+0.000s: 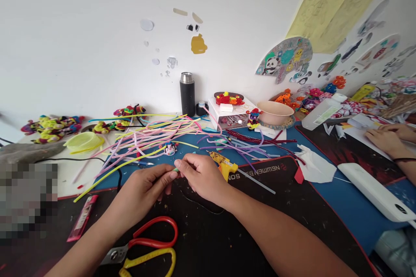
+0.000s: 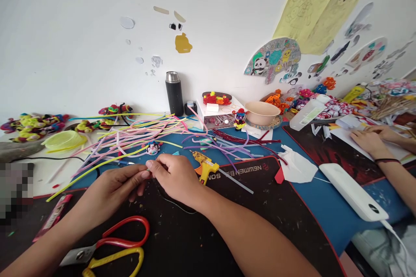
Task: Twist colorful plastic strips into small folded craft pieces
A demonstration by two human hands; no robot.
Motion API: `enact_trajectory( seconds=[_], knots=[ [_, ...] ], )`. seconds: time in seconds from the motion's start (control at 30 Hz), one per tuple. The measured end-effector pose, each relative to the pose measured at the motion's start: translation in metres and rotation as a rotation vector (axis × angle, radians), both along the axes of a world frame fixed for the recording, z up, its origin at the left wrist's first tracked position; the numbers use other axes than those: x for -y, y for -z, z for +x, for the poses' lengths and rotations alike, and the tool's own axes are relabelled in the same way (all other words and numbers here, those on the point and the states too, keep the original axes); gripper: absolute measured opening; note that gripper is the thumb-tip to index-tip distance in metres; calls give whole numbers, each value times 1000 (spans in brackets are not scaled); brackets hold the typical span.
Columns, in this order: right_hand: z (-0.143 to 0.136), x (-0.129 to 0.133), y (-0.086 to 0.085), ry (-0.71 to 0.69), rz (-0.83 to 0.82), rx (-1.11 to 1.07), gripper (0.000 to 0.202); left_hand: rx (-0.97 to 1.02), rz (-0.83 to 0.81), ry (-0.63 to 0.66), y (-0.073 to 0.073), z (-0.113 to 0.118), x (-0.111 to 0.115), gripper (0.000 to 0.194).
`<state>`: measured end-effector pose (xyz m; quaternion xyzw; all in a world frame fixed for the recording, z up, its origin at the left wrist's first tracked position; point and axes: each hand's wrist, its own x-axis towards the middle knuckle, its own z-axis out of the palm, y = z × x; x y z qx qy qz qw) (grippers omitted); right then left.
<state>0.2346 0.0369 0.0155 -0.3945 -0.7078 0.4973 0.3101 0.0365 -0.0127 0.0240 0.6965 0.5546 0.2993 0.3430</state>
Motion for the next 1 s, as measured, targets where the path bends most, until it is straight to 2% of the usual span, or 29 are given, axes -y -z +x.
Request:
enact_trajectory(
  seconds=[0.13,0.33,0.63,0.83,0.9,1.0],
  knots=[
    [1,-6,3,50,-11,-74,45,-15,29,-44,-1,-8,-1,44],
    [2,-10,7,110,-46,-133,49,-41,76,-48,-9,-13,-2,47],
    [1,-7,7,95,-59,-145,48,5,-6,-50,-7,-17,0,61],
    [1,-7,6,87,-63,-140,49,-18,39,-55,-9,-16,2,62],
    [1,-6,5,86,-74,-143,50,18,17,-67,-11,-14,4,62],
    [0,-4,4,67,-76,-163,50,150,-101,-120,-14,-13,5,62]
  ],
)
